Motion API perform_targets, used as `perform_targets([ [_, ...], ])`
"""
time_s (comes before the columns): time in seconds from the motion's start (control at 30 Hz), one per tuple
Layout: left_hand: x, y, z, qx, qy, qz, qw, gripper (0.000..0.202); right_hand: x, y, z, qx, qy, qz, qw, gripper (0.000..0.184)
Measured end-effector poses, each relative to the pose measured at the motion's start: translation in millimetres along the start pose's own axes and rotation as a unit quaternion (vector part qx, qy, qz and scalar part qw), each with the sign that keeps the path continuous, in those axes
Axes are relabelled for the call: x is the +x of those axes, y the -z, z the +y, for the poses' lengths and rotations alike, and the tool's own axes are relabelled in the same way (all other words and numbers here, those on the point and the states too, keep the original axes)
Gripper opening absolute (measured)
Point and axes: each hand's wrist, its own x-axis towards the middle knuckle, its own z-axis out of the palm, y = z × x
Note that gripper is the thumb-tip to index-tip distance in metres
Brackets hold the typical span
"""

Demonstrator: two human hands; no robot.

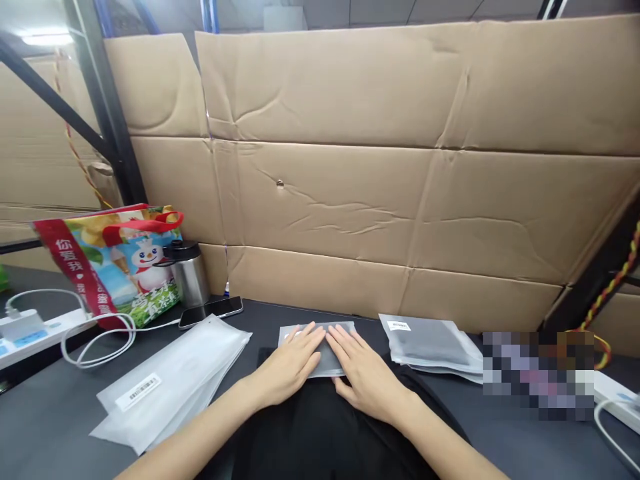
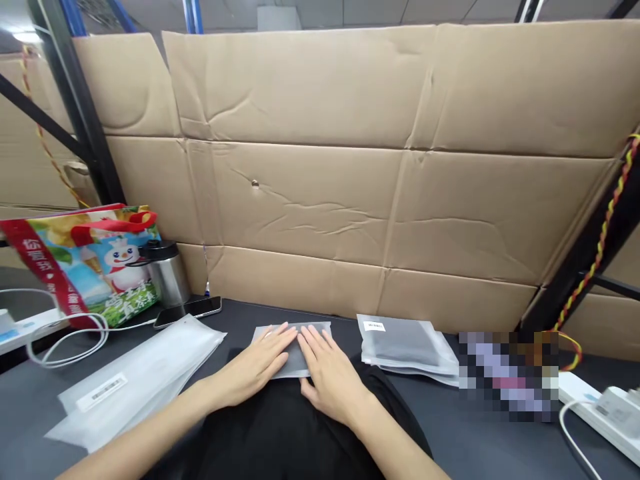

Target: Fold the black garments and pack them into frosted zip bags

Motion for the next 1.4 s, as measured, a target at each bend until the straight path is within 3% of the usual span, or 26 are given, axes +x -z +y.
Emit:
perform_targets([
  [0.17,5,-17.4,-12,-0.040,0.018,-0.043,0.998,0.049,-1,-18,5,0.040,-0.024,-0.036,0.998,0.058],
  [0.4,3,-20.1,-17,-0.050,0.023,-0.069,0.996,0.051,2,-16,7,0.063,-0.041,-0.051,0.996,0.056],
  [0.63,8,-20.9,-19,-0.113,0.059,-0.058,0.990,0.051,13,-30,4,-0.023,-0.050,-0.014,0.998,0.053],
  [0.7,9,-16.5,-19,-0.150,0.092,-0.019,0.984,0.052,16,-31,-1,-0.050,-0.063,0.000,0.997,0.047],
  [0.77,9,-8.8,-20,-0.178,0.137,0.057,0.973,0.053,16,-26,-6,-0.072,-0.071,0.020,0.995,0.046],
  [0.83,7,0.1,-22,-0.196,0.179,0.134,0.955,0.054,12,-12,-6,-0.108,-0.065,0.070,0.990,0.046],
  [0.9,1,6.5,-25,-0.204,0.208,0.167,0.942,0.055,1,7,5,-0.152,-0.063,0.135,0.977,0.047],
  [0.97,-9,8.0,-27,-0.202,0.220,0.150,0.942,0.056,-19,27,28,-0.184,-0.086,0.169,0.965,0.050],
  [1.07,-26,3.4,-23,-0.178,0.198,0.076,0.961,0.055,-59,46,75,-0.206,-0.143,0.128,0.960,0.055],
  [1.2,-45,0.1,-3,-0.145,0.107,-0.018,0.984,0.047,-103,37,121,-0.183,-0.200,0.037,0.962,0.054],
  [1.27,-52,2.9,8,-0.129,0.067,-0.050,0.988,0.046,-112,26,129,-0.152,-0.200,0.003,0.968,0.050],
  [1.4,-75,13.2,19,-0.091,0.069,-0.082,0.990,0.053,-109,23,118,-0.094,-0.225,-0.003,0.970,0.070],
])
